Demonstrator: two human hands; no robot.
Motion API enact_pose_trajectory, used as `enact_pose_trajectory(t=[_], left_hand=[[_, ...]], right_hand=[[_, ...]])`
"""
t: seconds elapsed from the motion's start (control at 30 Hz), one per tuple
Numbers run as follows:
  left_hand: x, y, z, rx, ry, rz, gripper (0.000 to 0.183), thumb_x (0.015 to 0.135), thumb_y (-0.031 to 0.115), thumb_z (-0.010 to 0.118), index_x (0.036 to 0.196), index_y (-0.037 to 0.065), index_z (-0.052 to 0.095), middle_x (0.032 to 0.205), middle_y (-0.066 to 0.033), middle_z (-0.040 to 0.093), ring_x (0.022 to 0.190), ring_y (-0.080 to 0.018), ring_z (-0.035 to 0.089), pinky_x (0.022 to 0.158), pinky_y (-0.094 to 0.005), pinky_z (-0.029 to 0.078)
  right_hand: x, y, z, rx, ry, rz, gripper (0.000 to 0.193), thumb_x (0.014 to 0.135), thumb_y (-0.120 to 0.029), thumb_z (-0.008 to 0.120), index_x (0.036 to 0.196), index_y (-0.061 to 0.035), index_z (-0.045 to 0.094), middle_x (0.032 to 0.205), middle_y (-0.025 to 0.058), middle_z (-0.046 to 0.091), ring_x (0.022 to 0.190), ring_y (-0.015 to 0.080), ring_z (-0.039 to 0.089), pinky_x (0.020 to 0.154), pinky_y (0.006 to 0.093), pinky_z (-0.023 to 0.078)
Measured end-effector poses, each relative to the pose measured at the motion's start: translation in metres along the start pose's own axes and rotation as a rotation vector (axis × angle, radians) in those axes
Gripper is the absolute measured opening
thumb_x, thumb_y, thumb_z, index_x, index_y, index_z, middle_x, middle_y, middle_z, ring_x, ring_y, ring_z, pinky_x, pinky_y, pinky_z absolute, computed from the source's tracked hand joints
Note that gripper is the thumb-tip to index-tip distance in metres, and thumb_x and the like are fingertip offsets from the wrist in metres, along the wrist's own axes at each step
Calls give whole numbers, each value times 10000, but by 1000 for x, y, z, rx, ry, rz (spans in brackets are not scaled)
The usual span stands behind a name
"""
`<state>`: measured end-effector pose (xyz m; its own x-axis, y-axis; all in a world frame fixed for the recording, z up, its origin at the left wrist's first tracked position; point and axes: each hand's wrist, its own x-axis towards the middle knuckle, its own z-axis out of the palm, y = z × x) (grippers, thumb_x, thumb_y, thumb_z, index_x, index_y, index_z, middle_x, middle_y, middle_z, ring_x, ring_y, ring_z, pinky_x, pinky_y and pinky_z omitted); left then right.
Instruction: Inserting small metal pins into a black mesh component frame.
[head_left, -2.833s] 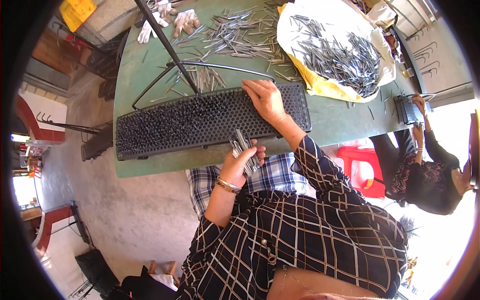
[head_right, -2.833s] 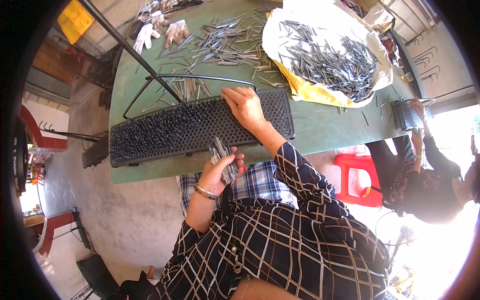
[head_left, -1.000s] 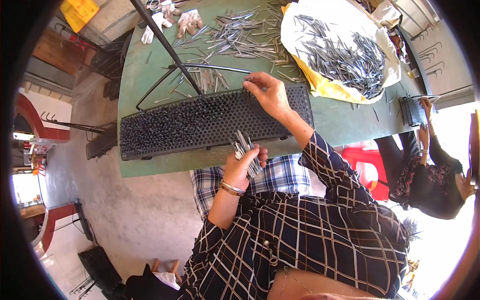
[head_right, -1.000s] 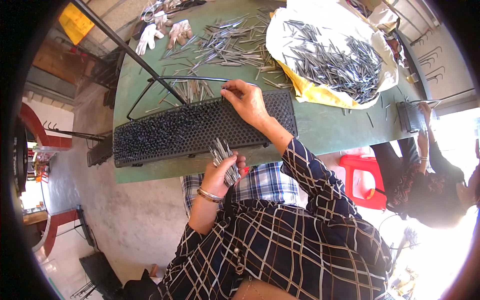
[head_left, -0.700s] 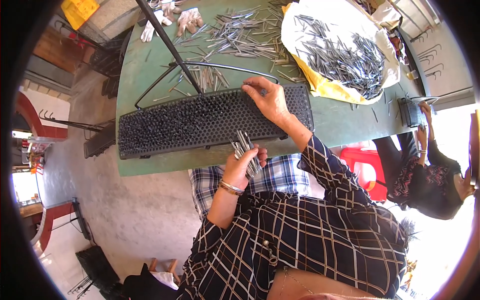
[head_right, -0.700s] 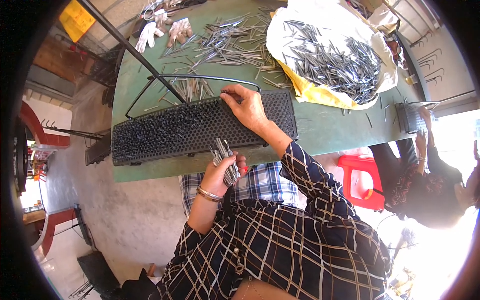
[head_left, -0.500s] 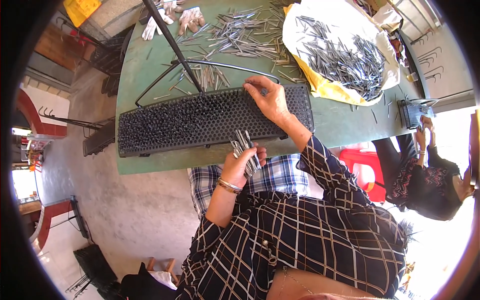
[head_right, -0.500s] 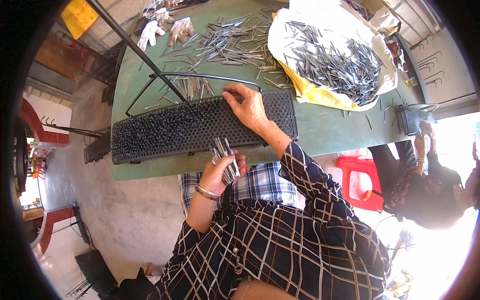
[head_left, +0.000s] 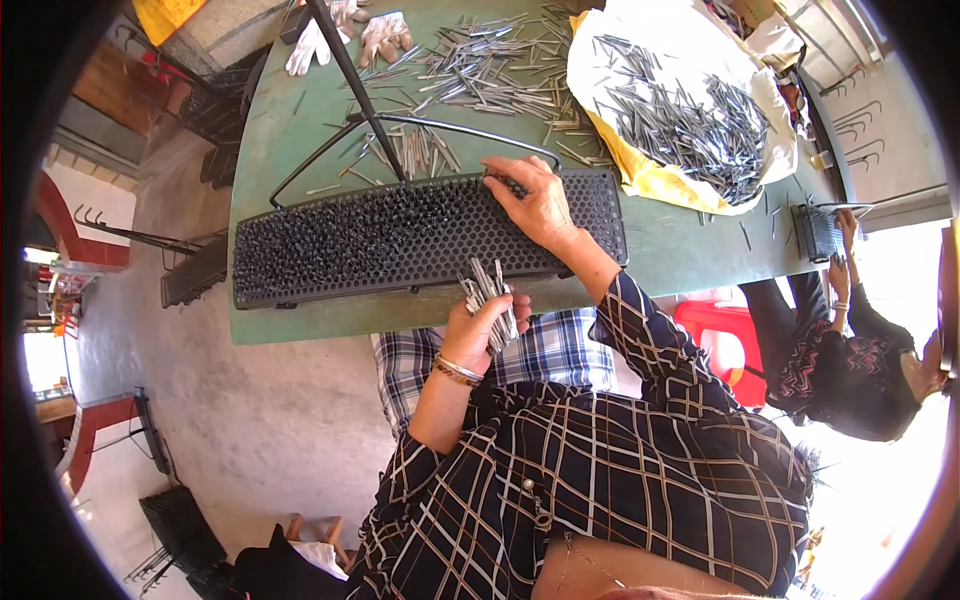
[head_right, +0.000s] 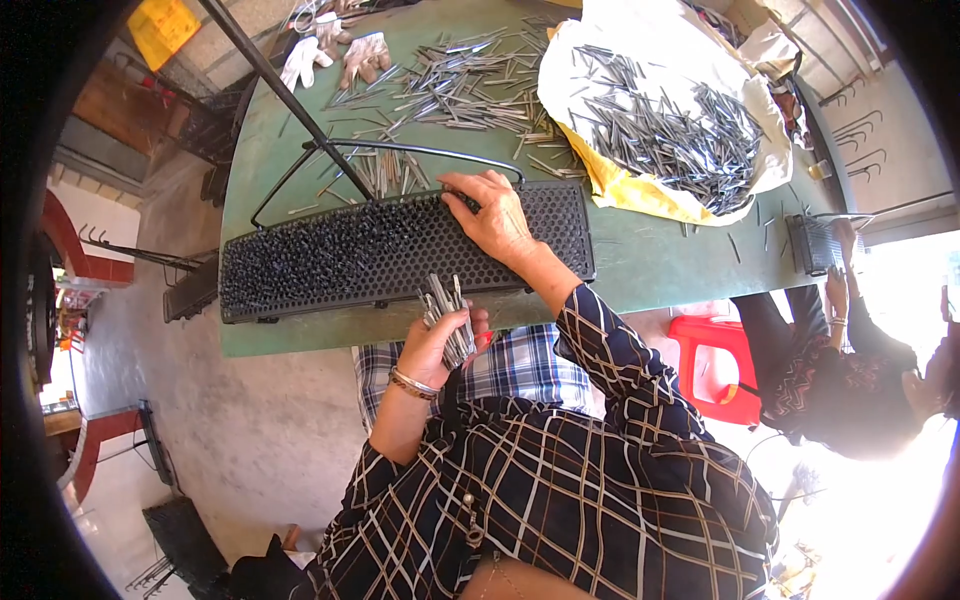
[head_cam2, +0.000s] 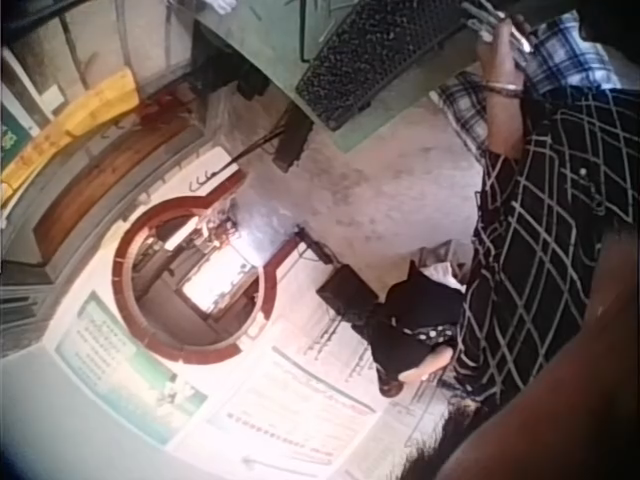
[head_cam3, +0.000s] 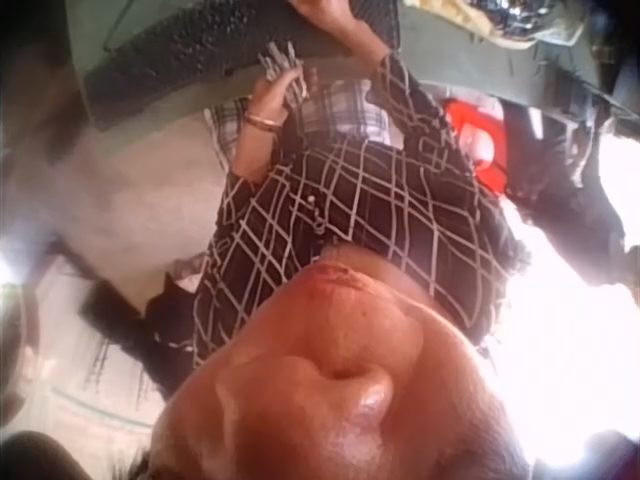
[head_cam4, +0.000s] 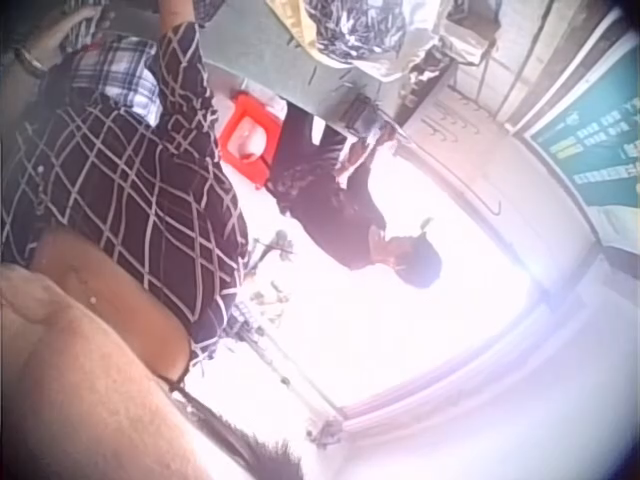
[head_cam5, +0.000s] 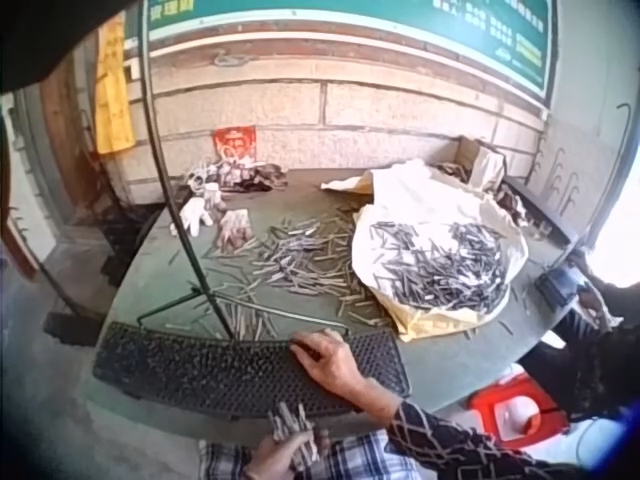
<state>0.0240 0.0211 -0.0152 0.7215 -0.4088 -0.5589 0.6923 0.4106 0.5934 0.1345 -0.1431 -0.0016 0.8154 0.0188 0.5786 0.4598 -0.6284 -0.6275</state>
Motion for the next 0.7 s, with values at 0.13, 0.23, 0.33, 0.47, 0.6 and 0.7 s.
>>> enact_pose_trajectory(t=[0.13,0.23,0.33,0.47,0.6,0.7], left_hand=[[-2,2,3,-28,15,-9,189,848,81,603,1001,-26,573,913,-157,651,789,-224,657,668,-349,570],[-2,2,3,-19,19,-19,187,850,80,603,1002,-25,574,919,-157,650,798,-223,656,671,-350,571],[-1,0,-2,14,2,-27,258,856,95,589,1089,-11,553,970,-163,645,837,-241,663,685,-365,581],[0,-2,-4,-19,-38,-12,283,860,96,583,1116,-16,537,995,-171,640,850,-245,662,706,-366,578],[-3,1,3,-36,-15,9,218,860,89,598,1044,-25,565,968,-175,648,847,-238,659,692,-358,574],[-5,6,6,-57,-13,72,221,863,86,591,1053,-24,562,977,-174,650,848,-235,661,693,-352,574]], right_hand=[[-3,5,3,-49,-46,-89,210,773,-90,683,980,-62,674,905,88,673,845,244,600,792,341,452],[-4,5,2,-70,-25,-101,185,783,-97,669,964,-67,683,928,79,668,865,241,591,798,345,441],[-4,3,1,-103,-16,-124,164,799,-109,652,952,-63,686,950,65,663,882,240,585,814,352,427],[-7,5,3,-138,-44,-105,193,806,-117,645,988,-65,678,1001,63,650,901,245,578,823,354,420],[-5,-2,-1,-125,-27,-75,215,795,-122,654,1000,-61,673,1042,79,634,920,273,564,836,373,421],[-6,-18,-16,47,-83,82,196,818,-157,669,964,-28,680,963,99,653,837,220,611,749,327,476]])
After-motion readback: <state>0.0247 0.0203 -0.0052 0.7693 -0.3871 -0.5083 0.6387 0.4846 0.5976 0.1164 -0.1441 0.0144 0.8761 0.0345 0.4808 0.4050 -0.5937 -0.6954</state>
